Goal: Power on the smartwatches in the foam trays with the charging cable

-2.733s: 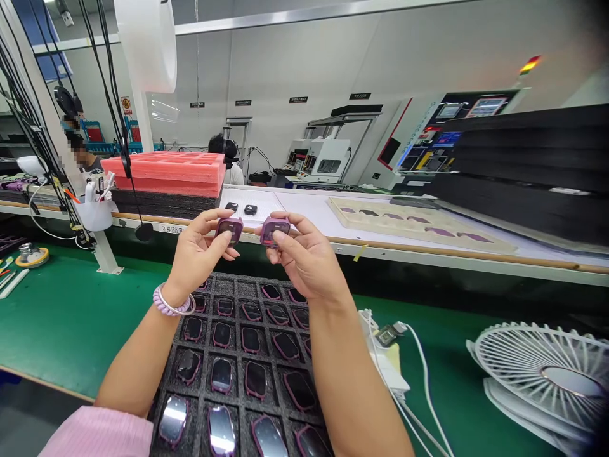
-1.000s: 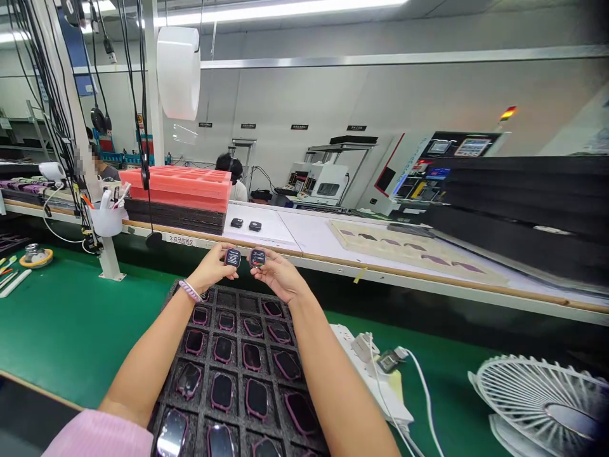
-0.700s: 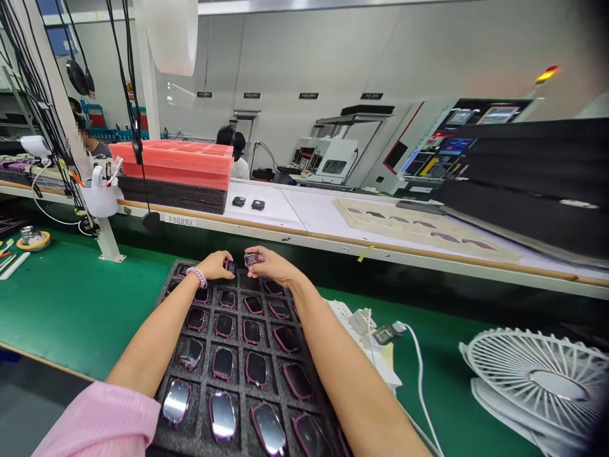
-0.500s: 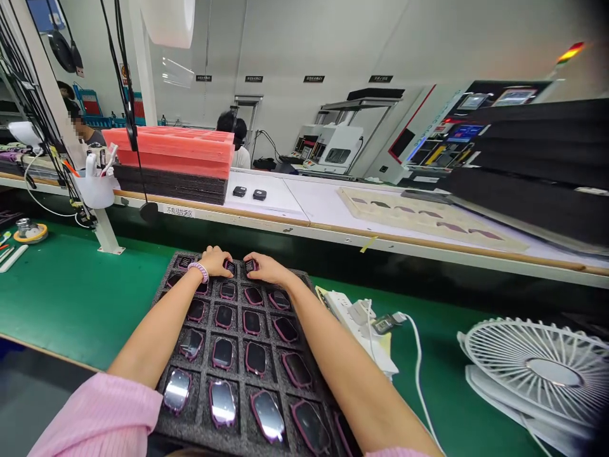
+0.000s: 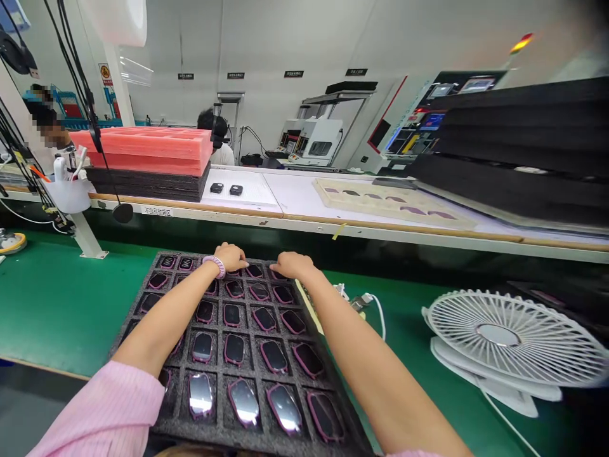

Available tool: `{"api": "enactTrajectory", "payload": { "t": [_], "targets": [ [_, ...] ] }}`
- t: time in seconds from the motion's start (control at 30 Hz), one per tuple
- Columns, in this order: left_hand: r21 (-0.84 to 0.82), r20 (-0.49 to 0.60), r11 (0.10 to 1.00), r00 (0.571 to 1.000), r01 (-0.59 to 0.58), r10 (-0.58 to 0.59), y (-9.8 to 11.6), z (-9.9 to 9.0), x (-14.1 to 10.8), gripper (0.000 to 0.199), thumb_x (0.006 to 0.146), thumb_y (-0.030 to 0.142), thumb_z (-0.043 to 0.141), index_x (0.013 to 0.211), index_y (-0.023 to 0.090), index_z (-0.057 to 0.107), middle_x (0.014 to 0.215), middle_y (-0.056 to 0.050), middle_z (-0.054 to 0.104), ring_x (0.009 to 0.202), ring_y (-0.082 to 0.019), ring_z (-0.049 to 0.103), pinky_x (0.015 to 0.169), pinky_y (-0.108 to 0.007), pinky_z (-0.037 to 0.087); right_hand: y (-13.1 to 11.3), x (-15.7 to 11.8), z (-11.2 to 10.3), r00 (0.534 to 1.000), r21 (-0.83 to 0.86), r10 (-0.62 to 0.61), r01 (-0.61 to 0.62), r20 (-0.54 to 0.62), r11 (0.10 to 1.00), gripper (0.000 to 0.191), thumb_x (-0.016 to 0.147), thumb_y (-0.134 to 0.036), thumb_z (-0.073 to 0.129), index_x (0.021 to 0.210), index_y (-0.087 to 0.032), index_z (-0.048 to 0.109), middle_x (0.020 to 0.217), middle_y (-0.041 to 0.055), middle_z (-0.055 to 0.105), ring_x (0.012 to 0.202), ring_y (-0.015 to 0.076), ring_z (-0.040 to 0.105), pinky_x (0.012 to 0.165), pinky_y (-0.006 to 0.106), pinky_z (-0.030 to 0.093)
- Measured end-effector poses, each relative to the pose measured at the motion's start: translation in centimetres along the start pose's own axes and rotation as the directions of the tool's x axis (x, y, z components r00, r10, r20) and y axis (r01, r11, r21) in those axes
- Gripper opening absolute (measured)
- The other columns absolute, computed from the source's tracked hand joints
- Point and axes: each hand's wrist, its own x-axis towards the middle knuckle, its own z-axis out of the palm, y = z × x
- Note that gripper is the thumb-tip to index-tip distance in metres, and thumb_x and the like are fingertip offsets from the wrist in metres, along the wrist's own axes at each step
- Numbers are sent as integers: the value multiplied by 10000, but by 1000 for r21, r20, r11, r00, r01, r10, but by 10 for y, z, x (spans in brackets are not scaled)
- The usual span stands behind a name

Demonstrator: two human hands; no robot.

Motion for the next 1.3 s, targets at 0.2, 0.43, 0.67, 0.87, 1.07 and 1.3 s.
{"api": "enactTrajectory", "payload": {
  "t": [0.2, 0.43, 0.67, 0.87, 1.07, 1.3],
  "targets": [
    [-131, -112, 989, 990, 70, -85, 35, 32, 11, 323, 776, 387, 778, 990, 155, 710, 1290, -181, 549, 1289, -388, 395, 1086, -525, 350, 13, -16, 22, 997, 44, 45, -42, -60, 998, 332, 827, -434, 744, 1006, -161, 689, 1230, 210, 629, 1208, 380, 580, 965, 484, 447],
    [-548, -161, 834, 986, -60, -35, 34, 1, -5, 214, 737, 97, 774, 832, 149, 589, 917, -52, 661, 899, -187, 636, 882, -370, 532, 7, -25, 26, 985, 398, 79, -11, -155, 917, 309, 717, -187, 788, 975, -186, 618, 956, 97, 702, 1008, 292, 660, 810, 326, 482],
    [-868, -162, 493, 972, -59, -169, -12, -49, -59, 129, 917, 267, 642, 949, 154, 591, 771, -22, 638, 573, -62, 576, 549, -164, 442, -21, -40, 21, 996, 857, -41, 85, -75, 509, 210, 914, -357, 595, 1015, -197, 504, 980, 82, 682, 594, 122, 601, 496, 227, 423],
    [-899, -127, 438, 956, 3, -266, -29, -12, -98, 75, 825, 111, 613, 839, 151, 552, 584, 60, 449, 449, -53, 377, 438, -178, 273, -78, -65, 30, 940, 989, -342, 32, 19, 143, 346, 867, -414, 659, 1110, -188, 560, 1004, 98, 720, 566, 118, 602, 505, 249, 486],
    [-829, -321, 550, 890, -100, -323, -32, 19, -121, 230, 789, 76, 603, 1007, 145, 590, 937, -27, 627, 809, -125, 568, 765, -253, 457, -89, -81, 55, 843, 979, -537, -125, 20, -160, 479, 792, -309, 812, 1212, -215, 601, 1117, 68, 710, 885, 190, 740, 869, 333, 586],
    [-684, -391, 715, 901, -148, -188, -35, 28, -126, 324, 784, 149, 625, 1106, 165, 587, 1074, -61, 649, 985, -205, 594, 838, -309, 470, -86, -92, 60, 806, 976, -590, -87, -50, -201, 503, 787, -312, 853, 1226, -268, 611, 1067, 11, 697, 881, 183, 750, 836, 303, 602]
  ]
}}
